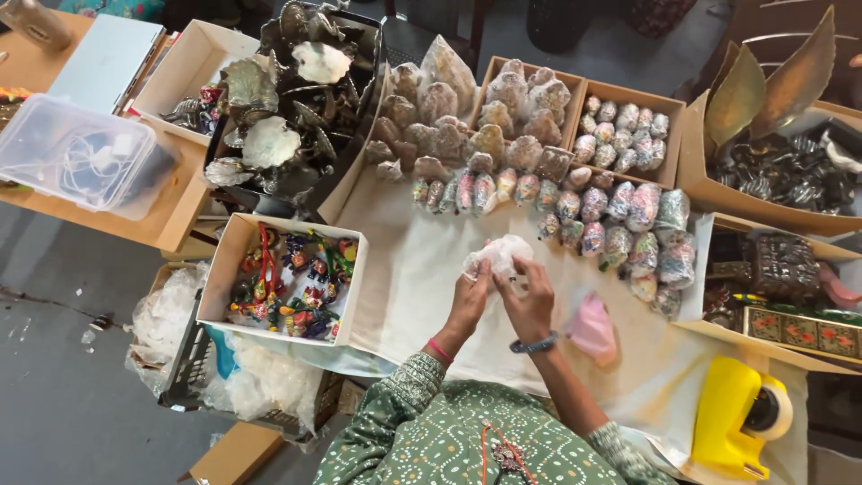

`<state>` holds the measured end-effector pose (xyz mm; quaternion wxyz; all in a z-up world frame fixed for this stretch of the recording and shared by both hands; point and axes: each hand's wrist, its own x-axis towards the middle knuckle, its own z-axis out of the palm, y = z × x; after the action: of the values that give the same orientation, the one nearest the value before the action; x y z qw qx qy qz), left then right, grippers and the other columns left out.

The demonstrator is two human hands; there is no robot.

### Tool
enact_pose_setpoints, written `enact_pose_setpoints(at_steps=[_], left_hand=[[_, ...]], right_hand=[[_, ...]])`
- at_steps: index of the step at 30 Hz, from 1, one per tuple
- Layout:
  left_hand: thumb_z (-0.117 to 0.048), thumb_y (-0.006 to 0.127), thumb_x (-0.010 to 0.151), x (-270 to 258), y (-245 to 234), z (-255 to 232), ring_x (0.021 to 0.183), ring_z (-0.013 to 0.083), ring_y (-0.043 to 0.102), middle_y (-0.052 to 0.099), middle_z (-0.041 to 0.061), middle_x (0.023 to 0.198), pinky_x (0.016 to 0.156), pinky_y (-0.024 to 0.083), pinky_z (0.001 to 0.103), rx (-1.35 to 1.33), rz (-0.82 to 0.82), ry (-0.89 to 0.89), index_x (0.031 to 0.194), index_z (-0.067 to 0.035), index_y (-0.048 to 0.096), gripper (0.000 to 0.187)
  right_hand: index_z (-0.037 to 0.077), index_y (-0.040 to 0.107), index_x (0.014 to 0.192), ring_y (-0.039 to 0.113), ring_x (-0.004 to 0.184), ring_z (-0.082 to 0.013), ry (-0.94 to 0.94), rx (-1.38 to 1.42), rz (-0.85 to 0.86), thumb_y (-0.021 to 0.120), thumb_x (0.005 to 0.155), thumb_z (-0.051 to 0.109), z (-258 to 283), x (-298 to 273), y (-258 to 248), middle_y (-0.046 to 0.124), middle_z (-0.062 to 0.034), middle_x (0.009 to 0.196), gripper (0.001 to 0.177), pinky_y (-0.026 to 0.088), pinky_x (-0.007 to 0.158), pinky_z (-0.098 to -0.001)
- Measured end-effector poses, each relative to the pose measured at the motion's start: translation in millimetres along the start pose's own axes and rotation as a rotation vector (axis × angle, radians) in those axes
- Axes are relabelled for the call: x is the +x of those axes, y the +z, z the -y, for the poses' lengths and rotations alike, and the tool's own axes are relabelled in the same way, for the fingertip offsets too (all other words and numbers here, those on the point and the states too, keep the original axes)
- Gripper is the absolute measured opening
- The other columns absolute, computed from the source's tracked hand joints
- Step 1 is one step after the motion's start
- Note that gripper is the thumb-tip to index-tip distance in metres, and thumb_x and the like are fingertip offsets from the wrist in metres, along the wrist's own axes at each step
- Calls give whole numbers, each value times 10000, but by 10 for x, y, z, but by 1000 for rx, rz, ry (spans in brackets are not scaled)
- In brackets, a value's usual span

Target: The person picks up small, colorful figurines from a box and wipes them with a pink cloth. They then place the figurines into clear plastic bags and tie the bags shut. The person works at a table surrounded by boxes of wrapped items.

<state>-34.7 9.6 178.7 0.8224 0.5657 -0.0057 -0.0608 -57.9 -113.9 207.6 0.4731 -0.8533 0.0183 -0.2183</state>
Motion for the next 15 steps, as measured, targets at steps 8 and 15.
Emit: enact_pose_setpoints(at_steps=[8,15], left_hand=[[-226,491,1087,229,-660,640,890,141,680,714,45,1039,756,587,332,-203,-253,-75,1182,-47,658,262],[-187,503,1088,208,-836,590,752,139,670,709,61,904,667,561,300,-174,-328,-40,1025,-17,693,262]], right_hand=[[23,686,1098,591,722,-88,350,556,-178,650,1020,57,-1604,38,-248,655,6,851,93,490,644,-233],[67,627,1208,620,971,-106,295,436,-199,711,1036,317,-1363,50,-579,648,-13,1103,316,541,829,-261]])
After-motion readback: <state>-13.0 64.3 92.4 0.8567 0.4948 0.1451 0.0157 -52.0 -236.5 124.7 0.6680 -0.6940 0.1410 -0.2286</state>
